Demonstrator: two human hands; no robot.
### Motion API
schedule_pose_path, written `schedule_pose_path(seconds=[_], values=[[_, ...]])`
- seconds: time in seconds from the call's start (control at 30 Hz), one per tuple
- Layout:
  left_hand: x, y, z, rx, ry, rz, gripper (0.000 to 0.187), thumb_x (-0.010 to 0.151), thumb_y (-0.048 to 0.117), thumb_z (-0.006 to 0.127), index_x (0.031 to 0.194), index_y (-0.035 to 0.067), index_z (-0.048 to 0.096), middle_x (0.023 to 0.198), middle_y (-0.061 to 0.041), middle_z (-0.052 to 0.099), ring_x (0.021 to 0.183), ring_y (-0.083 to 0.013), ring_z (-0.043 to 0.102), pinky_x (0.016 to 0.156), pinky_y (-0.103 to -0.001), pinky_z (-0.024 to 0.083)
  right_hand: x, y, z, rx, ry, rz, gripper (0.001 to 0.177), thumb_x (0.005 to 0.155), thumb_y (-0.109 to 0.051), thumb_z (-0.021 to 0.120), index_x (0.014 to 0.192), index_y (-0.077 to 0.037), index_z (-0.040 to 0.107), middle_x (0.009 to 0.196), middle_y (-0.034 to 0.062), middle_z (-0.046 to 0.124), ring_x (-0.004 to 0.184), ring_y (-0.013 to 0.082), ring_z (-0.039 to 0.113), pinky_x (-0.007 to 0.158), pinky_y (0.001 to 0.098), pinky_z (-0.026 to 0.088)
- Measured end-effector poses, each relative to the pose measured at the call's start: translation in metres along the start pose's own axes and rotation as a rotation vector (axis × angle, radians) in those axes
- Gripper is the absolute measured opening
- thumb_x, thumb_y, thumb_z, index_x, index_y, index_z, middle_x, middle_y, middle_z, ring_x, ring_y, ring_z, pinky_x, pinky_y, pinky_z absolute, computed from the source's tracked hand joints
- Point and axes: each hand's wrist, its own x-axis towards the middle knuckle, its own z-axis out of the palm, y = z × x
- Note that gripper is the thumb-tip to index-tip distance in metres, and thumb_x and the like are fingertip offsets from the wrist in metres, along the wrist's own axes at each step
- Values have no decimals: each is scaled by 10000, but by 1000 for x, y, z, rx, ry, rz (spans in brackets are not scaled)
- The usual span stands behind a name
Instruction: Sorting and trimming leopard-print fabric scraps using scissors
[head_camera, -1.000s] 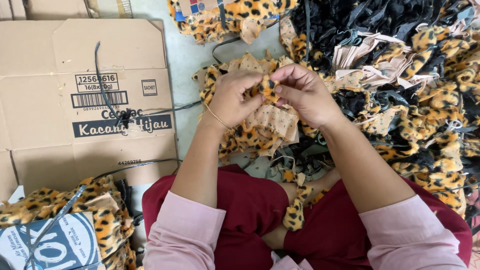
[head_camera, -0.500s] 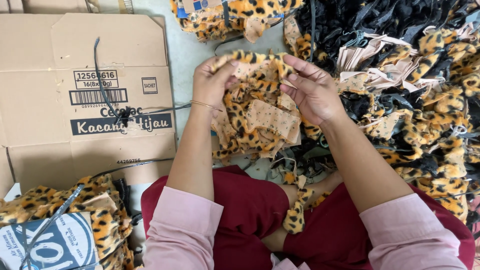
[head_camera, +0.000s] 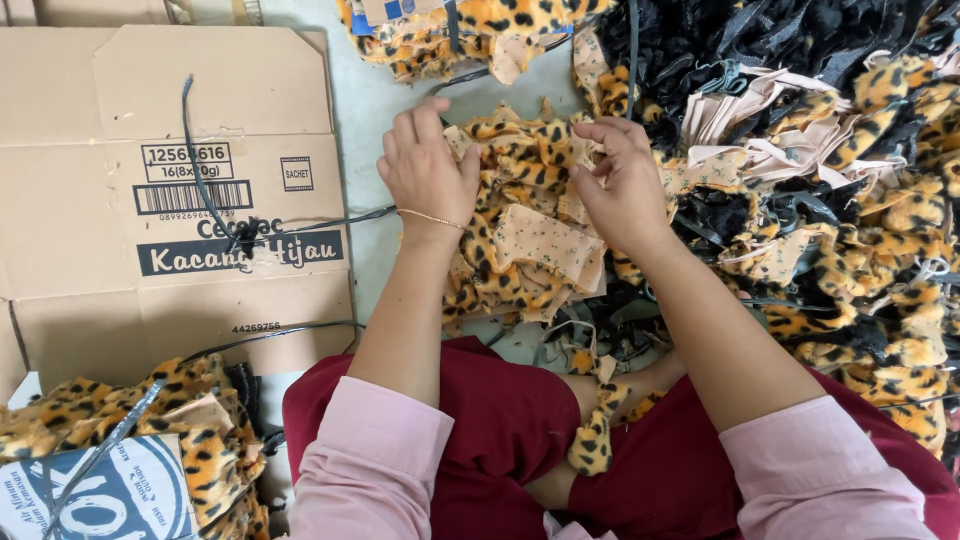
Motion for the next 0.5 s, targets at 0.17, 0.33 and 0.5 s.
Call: schedule_pose_path(seconds=[0.17,0.33,0.5], values=[[-2,22,-13,-206,-184,326,250,1007,157,581,1245,124,653,1329,-138,633,1220,-348,573,1024,-489,441,-7,-8,8,-183,-33,-258,408,962,-65,631,1370,-60,623,1451,223,523,1340,414,453,1116,598,362],[-9,5,19,34,-681,352,596,1053,384,503,1570,118,368,1591,-156,415,1461,-447,355,1112,-656,359,-13,-13,13,-375,-350,-238,600,1064,-380,497,1595,-122,391,1622,206,358,1488,475,246,1127,750,239],[-12,10,16,160,-764,319,640,1035,418,514,1602,202,311,1650,-113,314,1497,-440,288,1160,-663,275,-12,-3,20,-432,-446,-147,680,1070,-492,448,1641,-160,288,1692,147,236,1532,460,163,1150,752,178]])
